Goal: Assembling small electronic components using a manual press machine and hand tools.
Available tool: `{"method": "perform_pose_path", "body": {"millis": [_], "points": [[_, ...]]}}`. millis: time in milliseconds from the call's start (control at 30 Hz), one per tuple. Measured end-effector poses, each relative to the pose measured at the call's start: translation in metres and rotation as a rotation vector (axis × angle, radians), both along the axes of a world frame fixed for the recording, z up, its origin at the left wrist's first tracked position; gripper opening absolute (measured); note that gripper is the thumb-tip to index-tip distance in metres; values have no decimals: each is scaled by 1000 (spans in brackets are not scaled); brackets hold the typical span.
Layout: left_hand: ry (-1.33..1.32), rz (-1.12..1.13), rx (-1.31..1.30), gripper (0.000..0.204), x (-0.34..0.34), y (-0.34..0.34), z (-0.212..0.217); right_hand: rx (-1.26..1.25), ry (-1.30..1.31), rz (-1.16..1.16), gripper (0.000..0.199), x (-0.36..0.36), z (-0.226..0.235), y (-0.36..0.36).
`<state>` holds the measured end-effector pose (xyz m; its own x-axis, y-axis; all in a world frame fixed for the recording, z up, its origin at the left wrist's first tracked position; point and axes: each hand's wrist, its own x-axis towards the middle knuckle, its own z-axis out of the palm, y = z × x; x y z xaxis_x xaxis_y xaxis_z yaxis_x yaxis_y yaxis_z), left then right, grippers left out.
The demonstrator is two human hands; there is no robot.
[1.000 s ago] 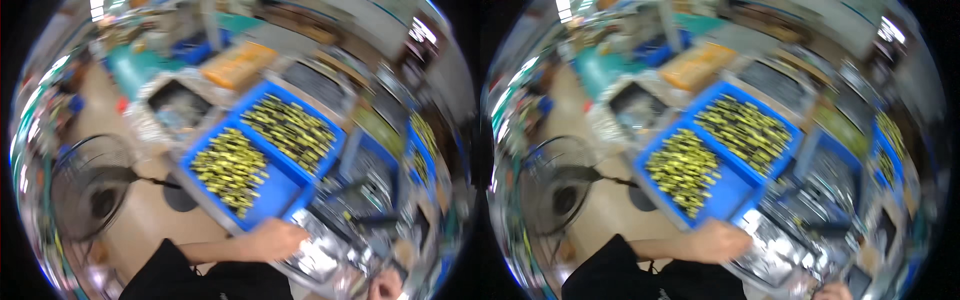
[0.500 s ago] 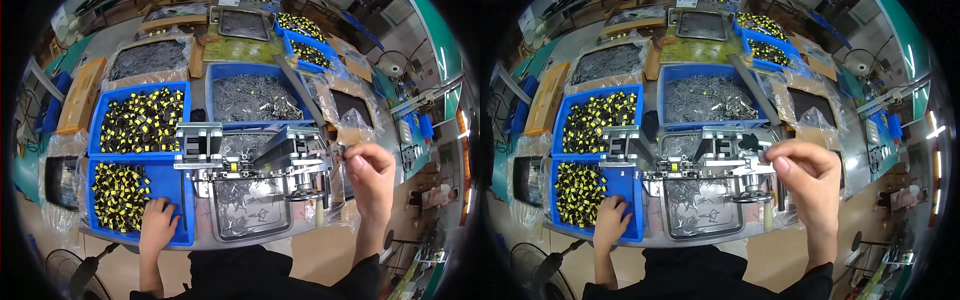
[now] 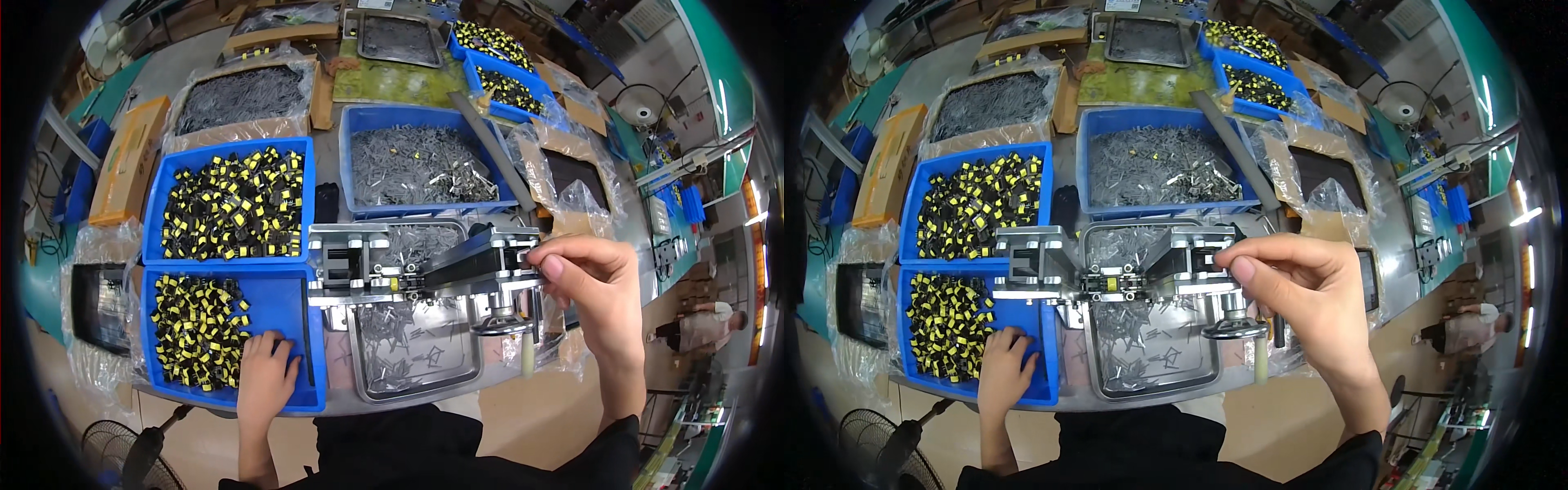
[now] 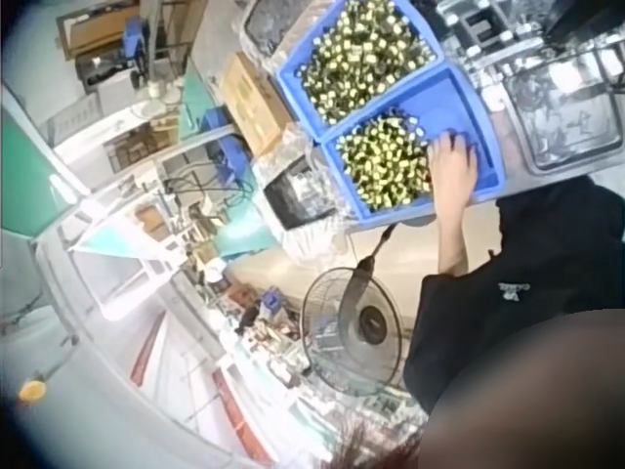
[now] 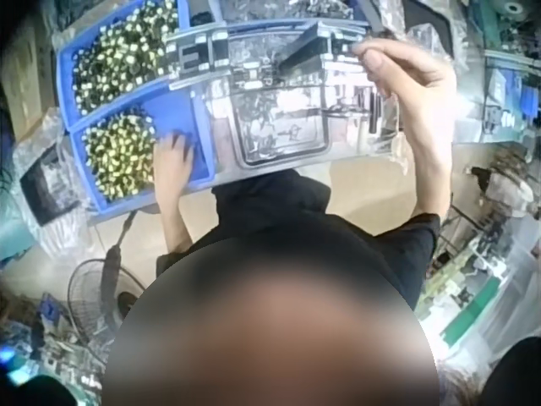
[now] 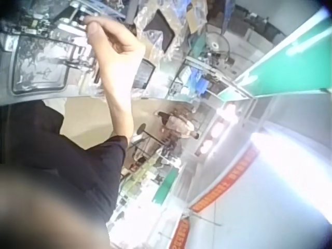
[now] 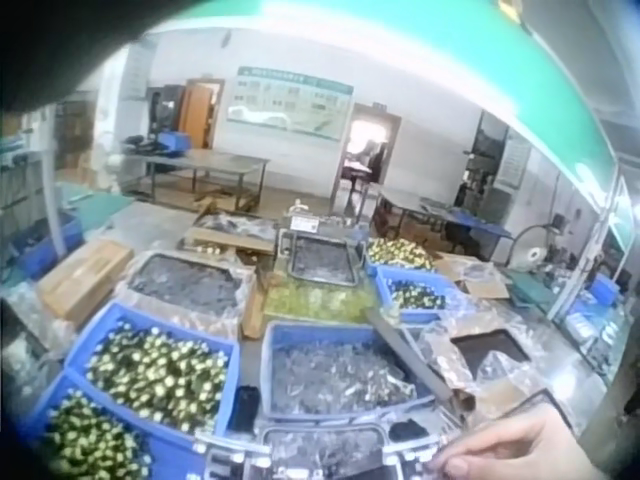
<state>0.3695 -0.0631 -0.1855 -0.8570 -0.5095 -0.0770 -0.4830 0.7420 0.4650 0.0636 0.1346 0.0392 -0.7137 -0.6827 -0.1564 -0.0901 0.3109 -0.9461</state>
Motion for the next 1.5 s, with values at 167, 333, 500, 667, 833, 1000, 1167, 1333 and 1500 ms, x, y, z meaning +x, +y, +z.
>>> {"method": "perform_pose_path", "body": {"millis": [167, 333, 500, 667, 833, 1000, 1167, 1333, 1500], "points": [[15, -6, -13, 24, 1, 0, 1, -28, -39, -50, 14, 1, -6, -1], [15, -20, -15, 24, -2, -1, -1, -68, -81, -65, 15, -4, -7, -2], [-11, -8, 18, 24, -2, -2, 2, -69, -195, -88, 15, 0, -9, -3], [2, -4, 2, 27, 0, -1, 1, -90, 1, -117, 18, 12, -11, -3], [-23, 1, 9, 26, 0, -1, 1, -87, 79, -19, 19, 5, -16, -1], [25, -22, -41, 21, -4, -1, 2, -146, 143, 1, 21, 5, -27, 18], [301, -29, -83, 22, -16, 10, 31, -138, 275, -294, 18, 1, -62, 71], [415, -174, -67, 23, -63, 35, 75, 227, 823, -37, 18, -14, -99, 88], [212, -301, -392, 51, -120, 43, 99, 232, 855, 76, 34, -38, -104, 50]]}}
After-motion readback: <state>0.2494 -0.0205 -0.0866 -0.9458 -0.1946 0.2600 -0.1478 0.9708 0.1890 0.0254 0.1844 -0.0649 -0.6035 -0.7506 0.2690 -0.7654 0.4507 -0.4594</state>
